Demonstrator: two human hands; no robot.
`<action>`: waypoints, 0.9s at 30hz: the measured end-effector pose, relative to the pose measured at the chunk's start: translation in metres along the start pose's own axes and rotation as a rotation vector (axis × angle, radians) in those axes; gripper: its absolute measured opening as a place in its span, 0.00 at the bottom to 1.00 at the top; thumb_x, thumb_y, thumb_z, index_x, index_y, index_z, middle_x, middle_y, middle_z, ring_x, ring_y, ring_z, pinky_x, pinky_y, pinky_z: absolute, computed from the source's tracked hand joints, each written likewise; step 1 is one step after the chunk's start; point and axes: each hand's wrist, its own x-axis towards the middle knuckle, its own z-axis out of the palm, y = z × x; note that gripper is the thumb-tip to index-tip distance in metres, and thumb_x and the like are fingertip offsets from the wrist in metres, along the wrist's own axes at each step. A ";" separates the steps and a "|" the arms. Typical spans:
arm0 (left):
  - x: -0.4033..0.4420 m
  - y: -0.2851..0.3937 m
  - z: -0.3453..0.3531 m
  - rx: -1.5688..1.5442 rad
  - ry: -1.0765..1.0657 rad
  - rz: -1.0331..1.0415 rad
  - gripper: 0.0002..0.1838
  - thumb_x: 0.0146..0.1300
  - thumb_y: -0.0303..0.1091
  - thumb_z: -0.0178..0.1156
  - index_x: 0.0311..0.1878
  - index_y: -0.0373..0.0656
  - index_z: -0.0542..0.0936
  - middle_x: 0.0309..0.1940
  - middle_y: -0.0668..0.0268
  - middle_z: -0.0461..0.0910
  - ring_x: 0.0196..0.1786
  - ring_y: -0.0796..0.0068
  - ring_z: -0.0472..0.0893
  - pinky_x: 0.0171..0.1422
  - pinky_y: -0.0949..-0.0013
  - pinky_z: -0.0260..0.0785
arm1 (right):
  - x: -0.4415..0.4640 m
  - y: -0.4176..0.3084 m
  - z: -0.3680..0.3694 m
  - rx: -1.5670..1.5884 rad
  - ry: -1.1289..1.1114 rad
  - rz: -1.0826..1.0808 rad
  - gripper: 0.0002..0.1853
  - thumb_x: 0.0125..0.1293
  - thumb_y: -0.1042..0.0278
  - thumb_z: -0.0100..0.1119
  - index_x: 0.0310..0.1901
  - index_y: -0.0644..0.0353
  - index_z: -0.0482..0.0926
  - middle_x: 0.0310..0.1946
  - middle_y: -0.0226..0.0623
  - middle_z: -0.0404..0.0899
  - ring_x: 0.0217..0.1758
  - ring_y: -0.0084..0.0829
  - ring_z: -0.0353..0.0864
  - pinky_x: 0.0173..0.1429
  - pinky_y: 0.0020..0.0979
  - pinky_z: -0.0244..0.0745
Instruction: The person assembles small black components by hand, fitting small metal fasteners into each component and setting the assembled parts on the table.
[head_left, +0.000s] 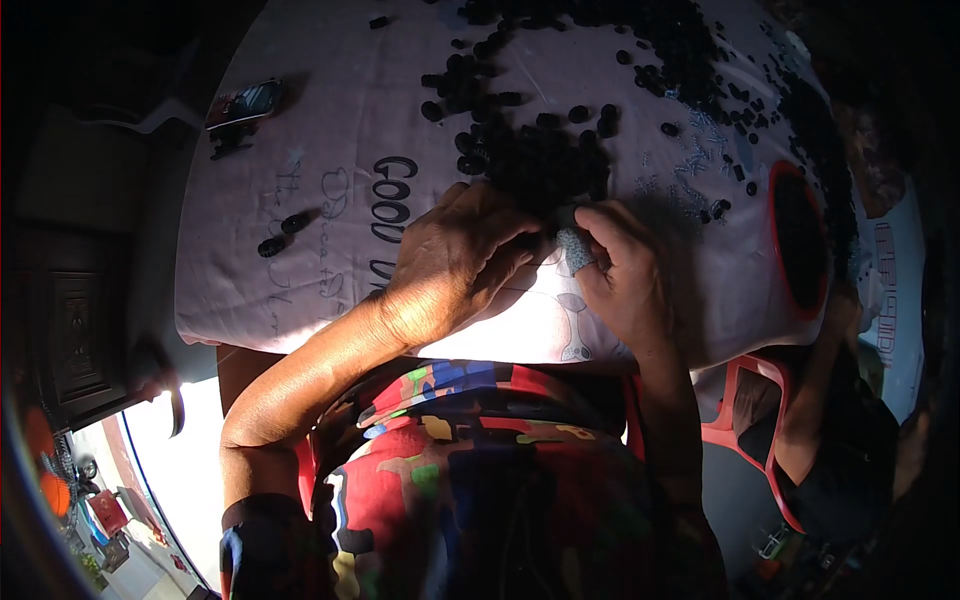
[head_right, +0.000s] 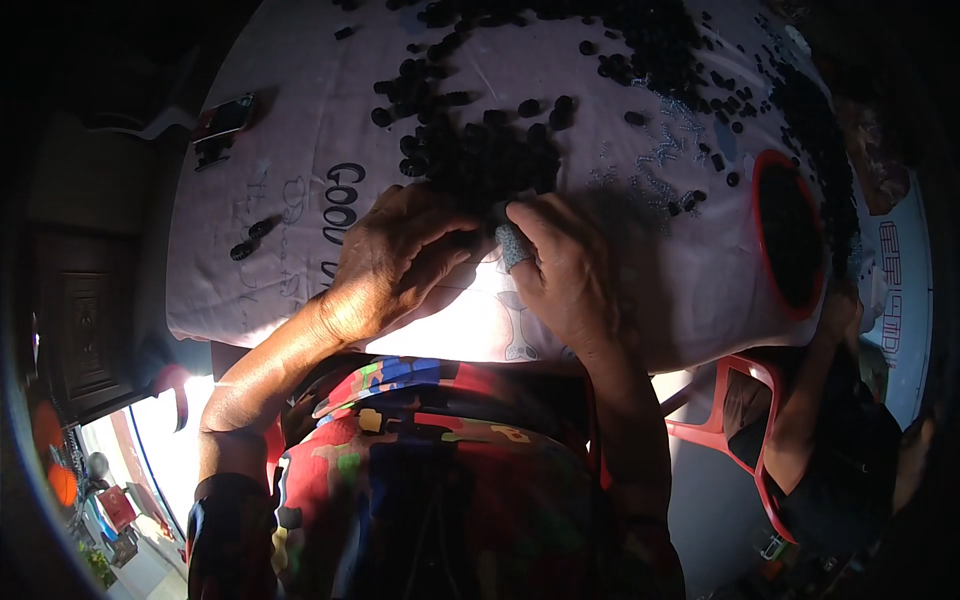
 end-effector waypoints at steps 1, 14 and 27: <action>0.000 -0.001 0.000 -0.002 -0.005 0.015 0.13 0.61 0.32 0.68 0.49 0.46 0.85 0.44 0.59 0.81 0.49 0.54 0.81 0.50 0.56 0.78 | 0.000 0.000 0.000 0.013 -0.001 0.013 0.19 0.51 0.87 0.62 0.48 0.67 0.80 0.39 0.46 0.80 0.39 0.46 0.82 0.43 0.38 0.78; -0.002 -0.005 -0.003 -0.303 0.012 -0.160 0.08 0.68 0.29 0.63 0.49 0.42 0.84 0.43 0.56 0.83 0.44 0.55 0.86 0.49 0.61 0.79 | -0.001 -0.009 -0.001 0.217 -0.001 -0.044 0.16 0.56 0.88 0.63 0.47 0.66 0.80 0.37 0.38 0.80 0.33 0.26 0.80 0.34 0.27 0.74; -0.007 0.009 -0.009 -0.962 -0.093 -0.543 0.12 0.73 0.29 0.61 0.55 0.35 0.80 0.42 0.61 0.86 0.43 0.76 0.86 0.49 0.72 0.78 | -0.002 -0.013 0.003 0.318 0.002 -0.045 0.12 0.58 0.85 0.67 0.44 0.64 0.80 0.33 0.30 0.78 0.29 0.15 0.73 0.27 0.19 0.63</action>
